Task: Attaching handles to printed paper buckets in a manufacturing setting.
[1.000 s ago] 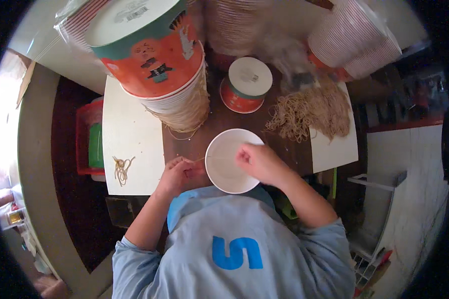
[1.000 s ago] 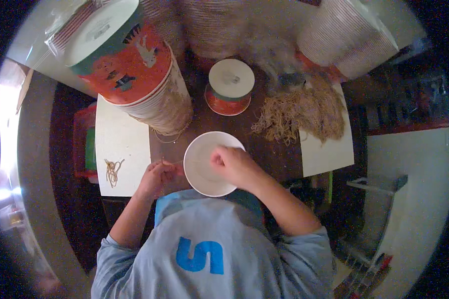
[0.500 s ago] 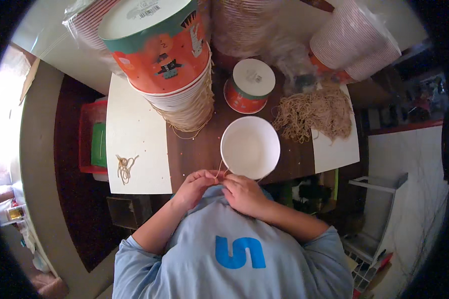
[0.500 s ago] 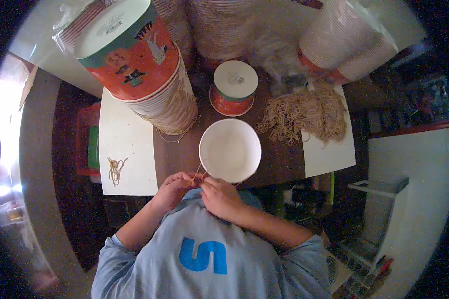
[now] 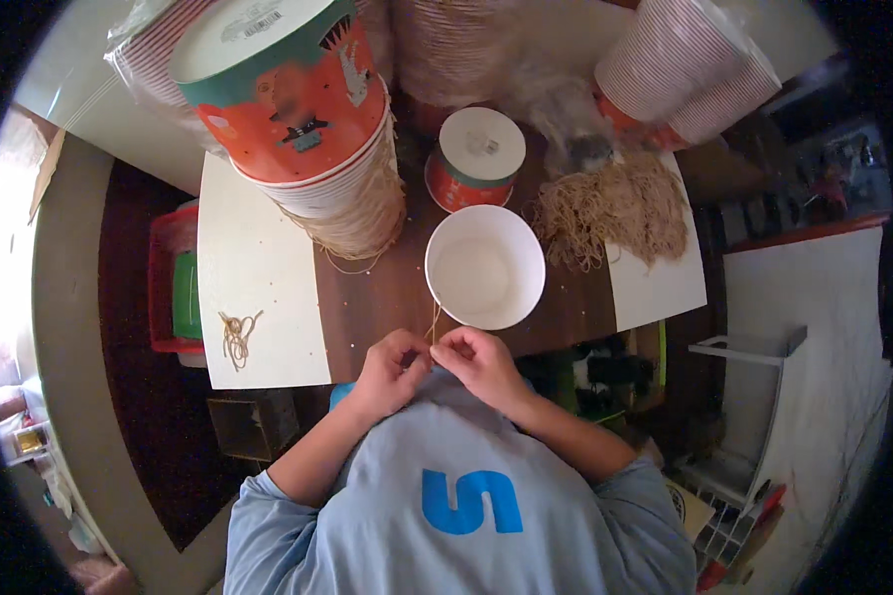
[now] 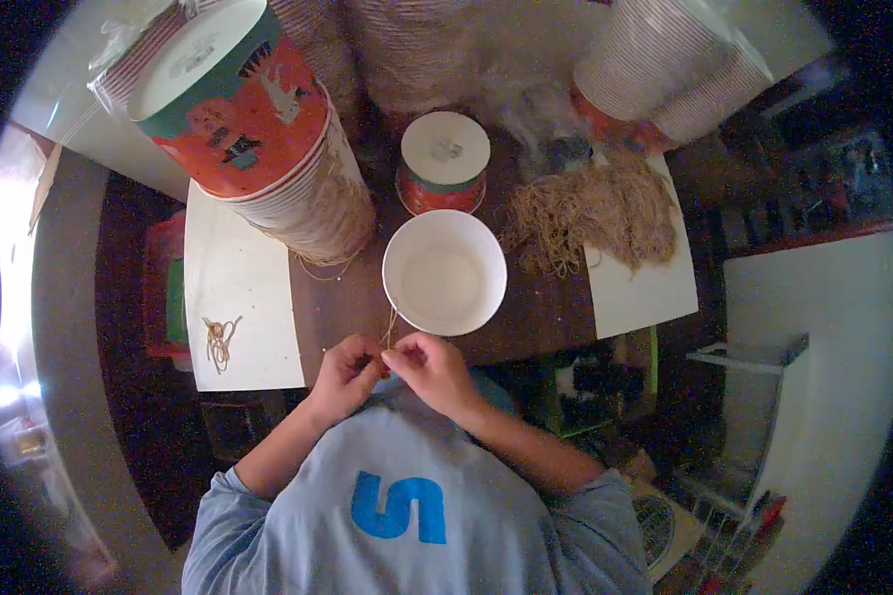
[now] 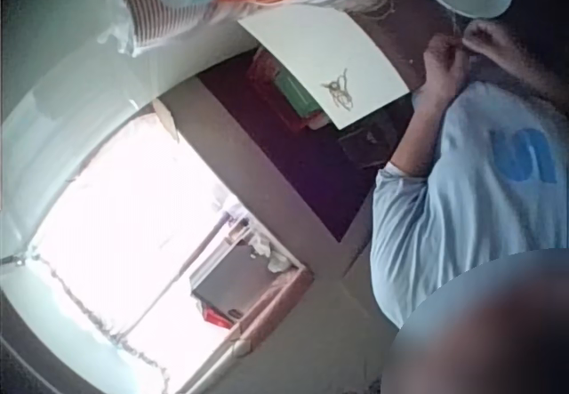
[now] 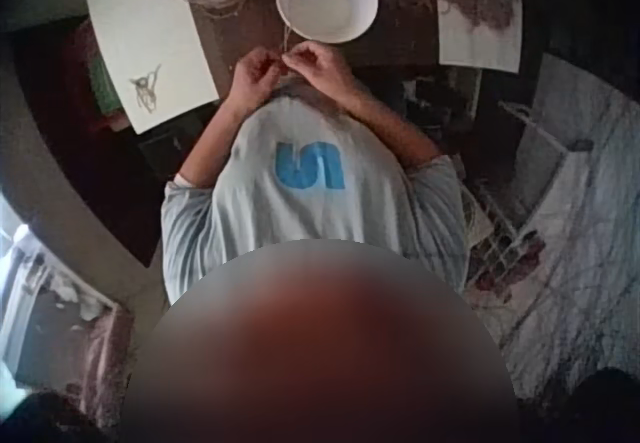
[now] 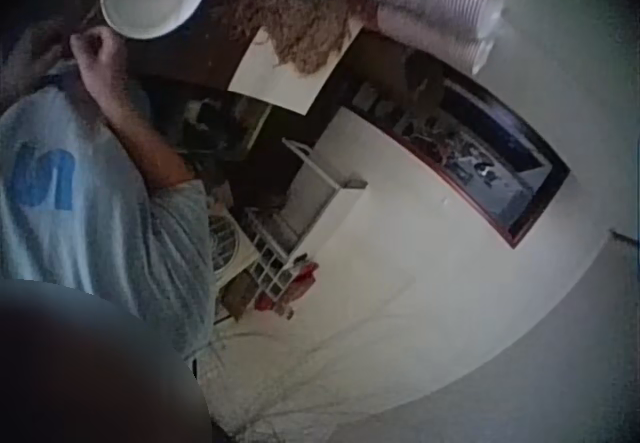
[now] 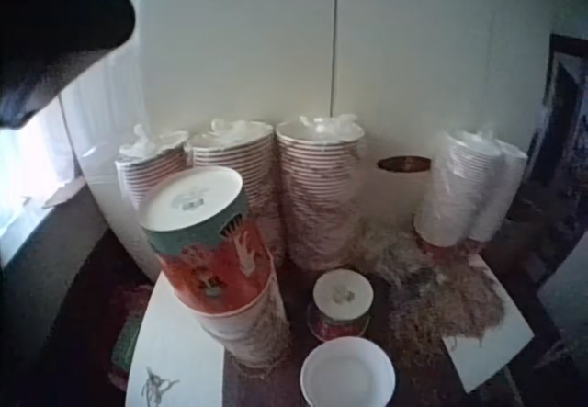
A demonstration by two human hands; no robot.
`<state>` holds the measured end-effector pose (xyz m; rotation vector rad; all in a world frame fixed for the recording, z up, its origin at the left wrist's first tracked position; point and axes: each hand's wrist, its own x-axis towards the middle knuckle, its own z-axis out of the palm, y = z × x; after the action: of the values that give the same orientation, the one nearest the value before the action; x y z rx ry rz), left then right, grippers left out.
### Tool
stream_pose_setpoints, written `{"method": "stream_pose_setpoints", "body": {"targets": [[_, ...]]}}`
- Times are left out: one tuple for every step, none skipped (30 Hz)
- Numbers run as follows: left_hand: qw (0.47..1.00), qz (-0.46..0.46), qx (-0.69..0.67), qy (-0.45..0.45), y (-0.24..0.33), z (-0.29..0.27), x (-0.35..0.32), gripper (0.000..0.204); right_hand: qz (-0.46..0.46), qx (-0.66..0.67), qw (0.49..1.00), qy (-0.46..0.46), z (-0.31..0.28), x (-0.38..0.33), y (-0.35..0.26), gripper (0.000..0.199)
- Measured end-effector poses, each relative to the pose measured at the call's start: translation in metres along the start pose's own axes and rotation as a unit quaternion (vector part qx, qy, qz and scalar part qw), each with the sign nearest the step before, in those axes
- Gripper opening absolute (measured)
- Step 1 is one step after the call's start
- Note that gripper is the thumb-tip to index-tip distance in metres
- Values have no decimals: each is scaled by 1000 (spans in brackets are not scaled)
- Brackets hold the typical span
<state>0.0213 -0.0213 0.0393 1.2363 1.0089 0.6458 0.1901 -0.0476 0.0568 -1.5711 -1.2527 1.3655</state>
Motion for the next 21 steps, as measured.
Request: {"method": "stream_pose_setpoints", "body": {"targets": [[997,20,75,-3,-1,0,0,7,6,1,1000,1,2,1,-1,14],[997,21,75,-4,-1,1,0,7,5,2,1000,2,5,2,2,14],[995,49,88,0,0,1,0,10,2,22,1000,12,7,5,9,13],[992,78,101,4,2,2,1,13,-1,42,999,23,8,6,13,13],[992,78,102,4,7,1,0,13,-1,43,999,22,8,6,13,13],[993,45,107,16,15,0,0,18,1,32,999,20,7,6,13,13],[993,12,112,28,20,0,2,24,4,21,1000,19,7,5,13,13],[993,11,113,29,21,0,6,24,4,21,1000,18,8,4,11,13],[983,72,169,29,20,0,11,29,-27,-2,999,29,9,3,10,13],[965,132,225,28,18,0,15,34,-57,-25,997,39,10,2,9,13],[965,132,225,28,16,-1,19,34,-57,-24,997,40,10,2,8,13],[949,156,273,12,13,-3,23,37,-71,-33,996,52,10,3,8,12],[930,179,320,-4,12,-3,25,39,-85,-42,993,64,11,3,7,11],[930,180,320,-6,14,-3,26,39,-84,-42,993,66,11,4,7,11],[931,183,317,5,16,-2,26,37,-96,-49,992,70,11,4,7,10],[931,187,313,16,18,-1,27,36,-108,-56,990,74,11,4,8,9],[931,188,314,15,11,-2,27,36,-108,-56,990,75,12,4,8,9],[924,199,322,50,0,-4,28,33,-111,-72,988,78,13,4,8,10],[916,210,330,86,-8,-5,28,30,-114,-88,986,82,14,3,8,10],[917,210,330,84,-7,-4,27,30,-113,-88,986,83,14,4,11,10],[909,219,338,110,-5,-3,26,27,-122,-128,979,98,14,4,14,10]]}}
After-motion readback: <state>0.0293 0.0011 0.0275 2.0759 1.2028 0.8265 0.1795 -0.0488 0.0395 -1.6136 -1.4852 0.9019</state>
